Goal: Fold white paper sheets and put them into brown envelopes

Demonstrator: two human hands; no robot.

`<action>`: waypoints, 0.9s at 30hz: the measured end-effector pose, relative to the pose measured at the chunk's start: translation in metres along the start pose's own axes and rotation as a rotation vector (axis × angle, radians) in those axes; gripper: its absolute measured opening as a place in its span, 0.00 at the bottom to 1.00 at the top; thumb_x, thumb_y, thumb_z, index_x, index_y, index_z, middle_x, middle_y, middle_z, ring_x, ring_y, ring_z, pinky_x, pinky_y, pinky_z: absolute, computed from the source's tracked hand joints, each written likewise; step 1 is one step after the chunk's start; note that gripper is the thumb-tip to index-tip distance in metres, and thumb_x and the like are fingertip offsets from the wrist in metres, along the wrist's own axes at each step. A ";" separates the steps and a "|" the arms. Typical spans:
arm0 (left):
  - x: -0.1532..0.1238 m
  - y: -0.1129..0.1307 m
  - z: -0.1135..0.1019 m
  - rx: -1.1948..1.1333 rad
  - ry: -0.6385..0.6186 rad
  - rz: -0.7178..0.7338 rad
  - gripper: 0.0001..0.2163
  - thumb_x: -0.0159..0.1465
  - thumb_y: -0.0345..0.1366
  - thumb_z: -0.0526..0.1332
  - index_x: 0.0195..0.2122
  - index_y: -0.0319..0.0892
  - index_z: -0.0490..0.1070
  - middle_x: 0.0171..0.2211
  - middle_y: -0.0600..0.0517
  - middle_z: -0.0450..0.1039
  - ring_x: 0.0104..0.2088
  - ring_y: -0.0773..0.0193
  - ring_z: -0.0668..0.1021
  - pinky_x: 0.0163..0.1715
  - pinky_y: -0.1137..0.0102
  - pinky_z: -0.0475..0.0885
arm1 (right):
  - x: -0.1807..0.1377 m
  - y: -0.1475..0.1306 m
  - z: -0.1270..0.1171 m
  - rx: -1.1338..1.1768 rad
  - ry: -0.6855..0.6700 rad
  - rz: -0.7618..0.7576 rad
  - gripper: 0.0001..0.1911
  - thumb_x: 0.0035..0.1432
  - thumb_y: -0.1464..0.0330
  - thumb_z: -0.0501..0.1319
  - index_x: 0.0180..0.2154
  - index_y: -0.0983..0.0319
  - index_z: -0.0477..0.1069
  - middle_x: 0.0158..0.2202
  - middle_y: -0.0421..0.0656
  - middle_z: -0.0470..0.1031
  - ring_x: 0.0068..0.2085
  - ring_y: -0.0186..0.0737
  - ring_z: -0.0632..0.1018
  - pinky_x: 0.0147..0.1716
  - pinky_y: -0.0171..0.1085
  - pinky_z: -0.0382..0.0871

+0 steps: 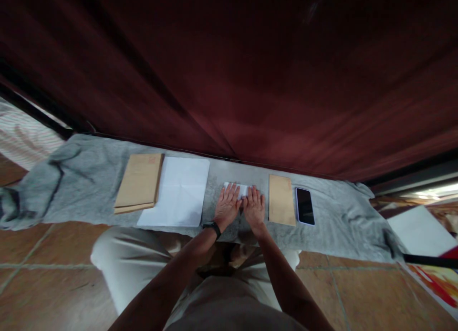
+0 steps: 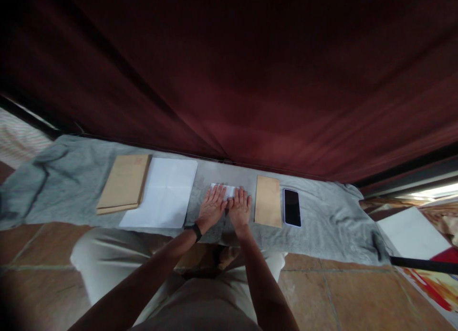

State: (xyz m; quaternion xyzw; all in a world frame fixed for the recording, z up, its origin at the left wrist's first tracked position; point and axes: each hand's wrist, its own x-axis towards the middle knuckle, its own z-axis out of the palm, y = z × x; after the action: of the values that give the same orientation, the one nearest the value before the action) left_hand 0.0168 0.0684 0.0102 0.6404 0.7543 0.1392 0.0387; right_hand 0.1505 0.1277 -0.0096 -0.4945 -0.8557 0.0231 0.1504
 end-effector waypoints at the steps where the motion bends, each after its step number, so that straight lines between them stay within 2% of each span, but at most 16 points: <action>1: -0.002 0.003 0.001 -0.008 -0.014 0.029 0.26 0.74 0.39 0.46 0.72 0.40 0.53 0.73 0.47 0.51 0.74 0.54 0.51 0.72 0.52 0.45 | 0.000 0.000 0.000 0.002 0.005 0.002 0.28 0.74 0.64 0.45 0.70 0.67 0.56 0.71 0.57 0.56 0.71 0.54 0.58 0.67 0.59 0.48; 4: -0.009 0.005 0.000 -0.019 -0.036 0.025 0.26 0.73 0.39 0.47 0.72 0.44 0.54 0.73 0.49 0.52 0.74 0.55 0.51 0.72 0.51 0.47 | -0.001 0.000 0.002 0.014 0.003 0.013 0.28 0.74 0.64 0.45 0.70 0.67 0.55 0.71 0.57 0.57 0.70 0.54 0.59 0.67 0.58 0.48; 11: -0.021 -0.015 -0.009 -0.007 -0.039 -0.062 0.27 0.73 0.38 0.46 0.72 0.39 0.53 0.73 0.45 0.50 0.73 0.54 0.52 0.72 0.53 0.49 | 0.007 0.012 -0.003 0.067 0.001 -0.008 0.27 0.73 0.65 0.47 0.68 0.66 0.60 0.69 0.53 0.62 0.68 0.51 0.62 0.66 0.53 0.51; 14: -0.025 -0.017 -0.007 0.011 -0.024 -0.085 0.27 0.73 0.38 0.45 0.72 0.37 0.53 0.73 0.45 0.49 0.73 0.53 0.52 0.72 0.53 0.48 | 0.025 0.020 -0.013 0.118 -0.074 -0.005 0.26 0.69 0.67 0.52 0.66 0.67 0.63 0.66 0.53 0.67 0.65 0.49 0.66 0.64 0.48 0.55; 17: -0.026 -0.015 -0.006 0.016 -0.019 -0.088 0.27 0.73 0.38 0.45 0.72 0.36 0.53 0.73 0.44 0.49 0.73 0.53 0.52 0.72 0.54 0.47 | 0.046 0.026 -0.024 0.154 -0.202 0.039 0.26 0.64 0.68 0.59 0.63 0.62 0.68 0.63 0.52 0.70 0.61 0.51 0.70 0.61 0.46 0.60; 21: -0.027 -0.015 -0.007 0.013 0.010 -0.084 0.28 0.73 0.39 0.46 0.72 0.35 0.52 0.73 0.42 0.51 0.73 0.53 0.54 0.72 0.54 0.50 | 0.069 0.030 -0.035 0.189 -0.236 0.071 0.23 0.57 0.70 0.64 0.55 0.59 0.75 0.57 0.50 0.75 0.55 0.51 0.74 0.56 0.45 0.65; 25: -0.029 -0.017 -0.010 -0.042 0.046 -0.086 0.29 0.73 0.40 0.47 0.72 0.33 0.49 0.72 0.39 0.52 0.72 0.53 0.56 0.71 0.55 0.53 | 0.084 0.032 -0.047 0.293 -0.242 0.041 0.14 0.56 0.75 0.59 0.42 0.59 0.81 0.43 0.46 0.81 0.45 0.44 0.77 0.50 0.39 0.69; 27: -0.029 -0.020 -0.013 -0.156 0.088 -0.106 0.30 0.73 0.41 0.48 0.73 0.33 0.46 0.72 0.38 0.52 0.72 0.53 0.57 0.70 0.57 0.56 | 0.086 0.033 -0.059 0.367 -0.228 -0.004 0.13 0.58 0.75 0.57 0.39 0.60 0.80 0.38 0.43 0.81 0.41 0.41 0.78 0.47 0.38 0.70</action>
State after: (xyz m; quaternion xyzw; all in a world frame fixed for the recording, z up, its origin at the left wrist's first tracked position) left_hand -0.0002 0.0354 0.0137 0.5879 0.7750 0.2232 0.0628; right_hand 0.1551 0.2113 0.0610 -0.4514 -0.8496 0.2340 0.1402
